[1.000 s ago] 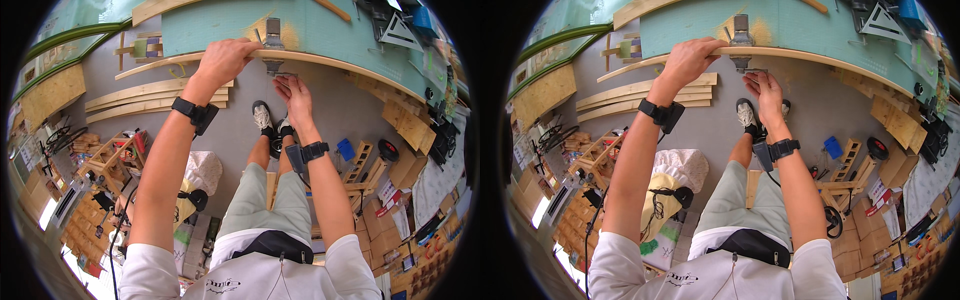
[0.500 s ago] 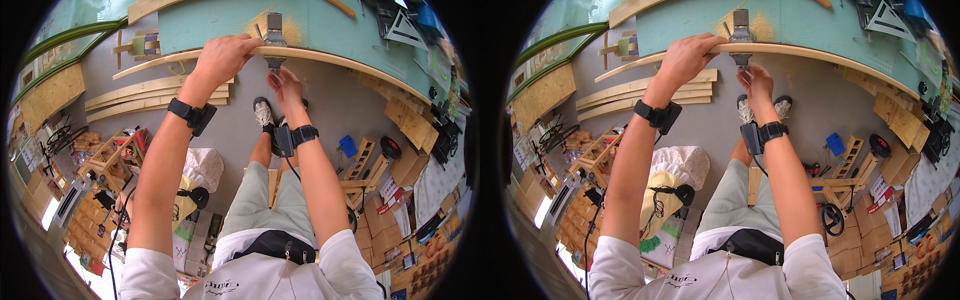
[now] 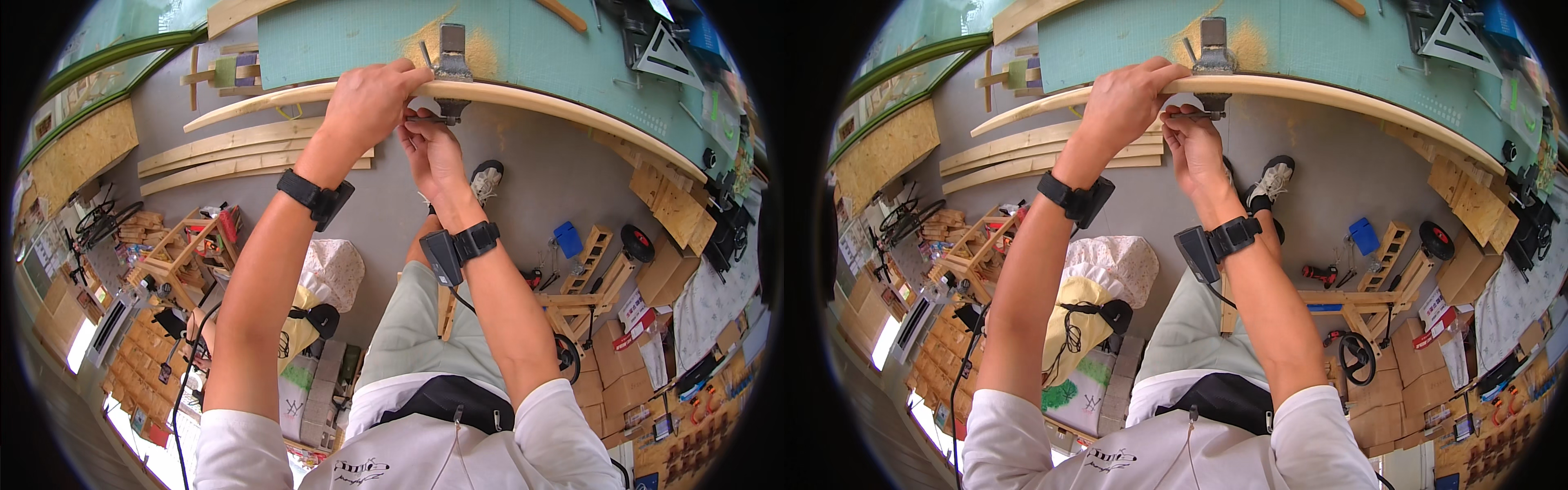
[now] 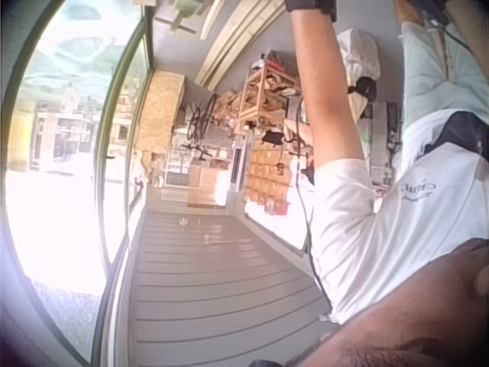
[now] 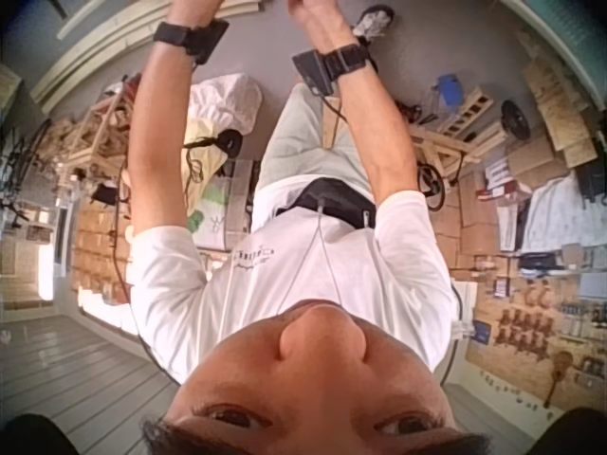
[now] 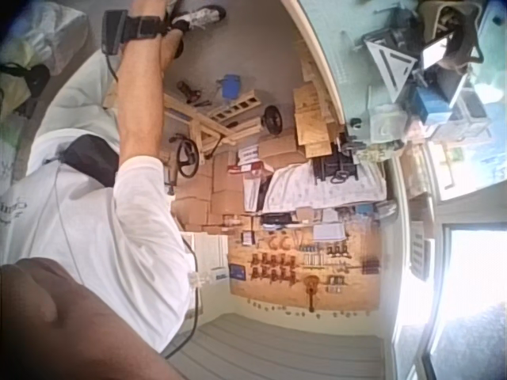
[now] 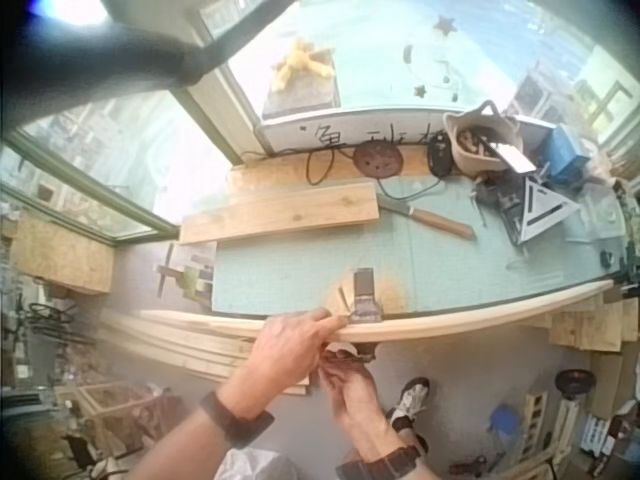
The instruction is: The person measures a curved wooden board using a tape measure and a pencil, marks it with a speed square, and uses a hand saw to cut a slot into the edge of the board. They then sand the cut area and the surface of the wood with a piece of sandpaper.
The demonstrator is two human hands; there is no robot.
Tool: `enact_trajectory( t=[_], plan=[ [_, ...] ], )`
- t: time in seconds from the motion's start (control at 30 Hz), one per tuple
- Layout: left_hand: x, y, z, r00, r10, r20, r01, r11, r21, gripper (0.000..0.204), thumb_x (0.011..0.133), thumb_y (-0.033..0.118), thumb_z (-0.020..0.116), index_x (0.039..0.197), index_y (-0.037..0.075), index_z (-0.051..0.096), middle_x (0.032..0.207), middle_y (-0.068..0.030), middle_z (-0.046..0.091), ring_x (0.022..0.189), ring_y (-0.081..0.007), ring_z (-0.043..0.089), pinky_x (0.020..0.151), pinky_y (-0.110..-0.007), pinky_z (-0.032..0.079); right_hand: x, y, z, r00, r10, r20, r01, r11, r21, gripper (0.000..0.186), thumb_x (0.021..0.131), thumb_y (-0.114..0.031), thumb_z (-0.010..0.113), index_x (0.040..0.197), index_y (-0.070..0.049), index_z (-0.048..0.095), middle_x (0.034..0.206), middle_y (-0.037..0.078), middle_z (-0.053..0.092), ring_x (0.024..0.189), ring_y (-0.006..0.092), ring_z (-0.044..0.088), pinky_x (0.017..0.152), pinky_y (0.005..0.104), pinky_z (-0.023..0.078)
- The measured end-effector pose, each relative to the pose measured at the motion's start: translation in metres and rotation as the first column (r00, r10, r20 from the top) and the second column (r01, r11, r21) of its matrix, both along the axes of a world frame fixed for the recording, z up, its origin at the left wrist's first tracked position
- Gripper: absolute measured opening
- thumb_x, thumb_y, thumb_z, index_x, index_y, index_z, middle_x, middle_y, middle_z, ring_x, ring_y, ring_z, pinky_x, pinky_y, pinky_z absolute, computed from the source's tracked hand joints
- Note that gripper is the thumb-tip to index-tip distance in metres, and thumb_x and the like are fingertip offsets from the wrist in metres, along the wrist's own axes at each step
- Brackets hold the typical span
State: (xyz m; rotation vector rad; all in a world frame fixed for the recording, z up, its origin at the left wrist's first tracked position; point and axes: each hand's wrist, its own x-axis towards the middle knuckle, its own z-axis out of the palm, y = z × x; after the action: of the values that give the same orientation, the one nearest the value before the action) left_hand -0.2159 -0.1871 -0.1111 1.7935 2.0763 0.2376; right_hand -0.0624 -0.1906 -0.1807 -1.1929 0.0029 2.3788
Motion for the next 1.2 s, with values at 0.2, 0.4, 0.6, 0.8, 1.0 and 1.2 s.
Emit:
enact_trajectory(
  t=[0.2, 0.4, 0.6, 0.8, 1.0, 1.2],
  plan=[
    [0.001, 0.003, 0.000, 1.000, -0.009, 0.030, 0.009, 1.000, 0.014, 0.033, 0.081, 0.008, 0.068, 0.113, 0.016, 0.067, 0.097, -0.0056, 0.068, 0.088, -0.0305, 0.071, 0.073, -0.044, 0.055, 0.010, 0.021, 0.017, 0.998, 0.065, -0.026, -0.066, 0.994, -0.082, 0.024, 0.093, -0.001, 0.059, 0.117, -0.001, 0.058, 0.110, 0.011, 0.067, 0.110, 0.0230, 0.065, 0.102, 0.0345, 0.049],
    [0.008, 0.001, 0.004, 0.998, 0.036, 0.047, -0.036, 0.999, -0.016, 0.028, 0.082, -0.002, 0.062, 0.107, 0.012, 0.066, 0.098, -0.0053, 0.067, 0.092, -0.0293, 0.067, 0.081, -0.044, 0.053, 0.078, 0.089, 0.146, 0.613, 0.751, 0.246, -0.784, 0.615, 0.077, 0.027, 0.100, -0.015, 0.061, 0.123, -0.001, 0.061, 0.111, 0.010, 0.069, 0.101, 0.0187, 0.069, 0.088, 0.0333, 0.057],
    [0.005, -0.006, 0.007, 0.997, 0.080, 0.022, -0.079, 0.996, -0.039, 0.032, 0.082, 0.001, 0.062, 0.111, 0.015, 0.068, 0.099, -0.0039, 0.068, 0.096, -0.0281, 0.067, 0.087, -0.042, 0.049, 0.042, 0.304, 0.183, 0.065, 0.379, 0.923, -0.926, -0.322, 0.197, 0.023, 0.097, -0.024, 0.059, 0.102, -0.002, 0.065, 0.083, 0.003, 0.065, 0.066, 0.0078, 0.064, 0.053, 0.0245, 0.050],
    [0.016, 0.007, 0.006, 0.994, 0.109, 0.001, -0.109, 0.993, -0.043, 0.031, 0.085, 0.002, 0.063, 0.112, 0.017, 0.067, 0.102, -0.0018, 0.068, 0.099, -0.0243, 0.067, 0.093, -0.040, 0.048, 0.020, 0.397, 0.005, 0.011, -0.421, 0.907, -0.535, -0.769, -0.350, 0.047, 0.086, -0.017, 0.074, 0.123, 0.001, 0.050, 0.103, 0.023, 0.069, 0.097, 0.0415, 0.068, 0.088, 0.0476, 0.056],
    [0.013, 0.003, 0.012, 0.995, 0.101, -0.005, -0.101, 0.987, -0.128, 0.029, 0.086, 0.003, 0.063, 0.111, 0.017, 0.066, 0.103, -0.0012, 0.068, 0.100, -0.0235, 0.067, 0.092, -0.040, 0.047, 0.023, 0.392, -0.002, -0.049, -0.379, 0.924, -0.534, -0.772, -0.345, 0.047, 0.086, -0.012, 0.072, 0.123, 0.002, 0.047, 0.110, 0.028, 0.064, 0.100, 0.0453, 0.067, 0.088, 0.0491, 0.056],
    [0.014, 0.001, 0.007, 0.993, 0.116, 0.002, -0.115, 0.987, -0.112, 0.031, 0.085, 0.003, 0.064, 0.112, 0.018, 0.067, 0.103, -0.0018, 0.067, 0.100, -0.0245, 0.067, 0.090, -0.040, 0.047, 0.111, 0.392, 0.108, -0.026, -0.268, 0.963, -0.683, -0.699, -0.213, 0.022, 0.091, -0.009, 0.057, 0.106, 0.000, 0.043, 0.100, 0.029, 0.063, 0.095, 0.0494, 0.062, 0.084, 0.0570, 0.049]
  ],
)
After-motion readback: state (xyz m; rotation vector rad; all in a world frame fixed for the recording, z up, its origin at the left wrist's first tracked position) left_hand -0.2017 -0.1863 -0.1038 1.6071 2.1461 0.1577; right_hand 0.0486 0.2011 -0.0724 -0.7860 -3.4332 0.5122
